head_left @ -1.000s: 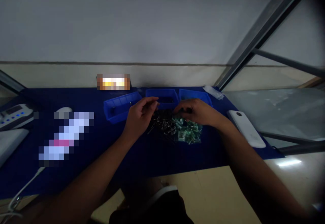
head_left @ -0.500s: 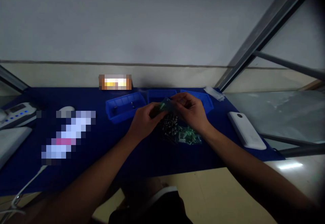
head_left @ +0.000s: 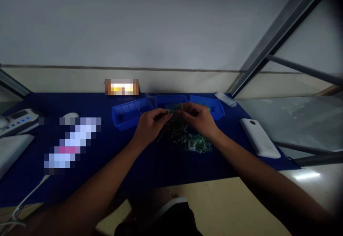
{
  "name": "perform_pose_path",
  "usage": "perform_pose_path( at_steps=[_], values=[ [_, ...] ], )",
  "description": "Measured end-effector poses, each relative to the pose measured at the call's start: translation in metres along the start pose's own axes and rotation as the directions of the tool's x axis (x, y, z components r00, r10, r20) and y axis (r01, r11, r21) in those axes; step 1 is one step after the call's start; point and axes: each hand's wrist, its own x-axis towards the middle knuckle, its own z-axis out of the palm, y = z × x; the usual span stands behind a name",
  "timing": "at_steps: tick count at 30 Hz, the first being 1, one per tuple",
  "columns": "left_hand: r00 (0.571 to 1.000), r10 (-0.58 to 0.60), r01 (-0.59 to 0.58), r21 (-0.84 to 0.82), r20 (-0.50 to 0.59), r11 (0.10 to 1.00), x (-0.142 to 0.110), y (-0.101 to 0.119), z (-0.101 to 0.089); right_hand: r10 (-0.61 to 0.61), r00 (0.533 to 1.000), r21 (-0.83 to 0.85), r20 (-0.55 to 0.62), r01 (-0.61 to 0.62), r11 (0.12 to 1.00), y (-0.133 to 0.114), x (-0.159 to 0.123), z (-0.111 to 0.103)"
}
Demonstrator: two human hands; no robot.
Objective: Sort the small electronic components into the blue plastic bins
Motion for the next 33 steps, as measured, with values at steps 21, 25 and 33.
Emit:
perform_pose_path(
  at_steps=[21,25,33],
  values=[
    [0.988,0.141,-0.137,0.062,-0.07,0.989,0.0,-0.001,-0.001,-0.113,0.993,-0.173,0.025,0.116,0.978,-0.011,-0.007,0.005],
    [0.996,0.08,-0.08,-0.004,-0.03,0.997,0.001,-0.004,-0.001,-0.062,0.998,-0.064,-0.025,0.06,0.996,-0.006,-0.004,0.003],
    [0.997,0.029,-0.036,-0.101,-0.07,0.994,0.001,-0.002,0.002,-0.006,1.0,0.022,-0.009,0.006,1.0,0.002,0.0,0.001]
  ],
)
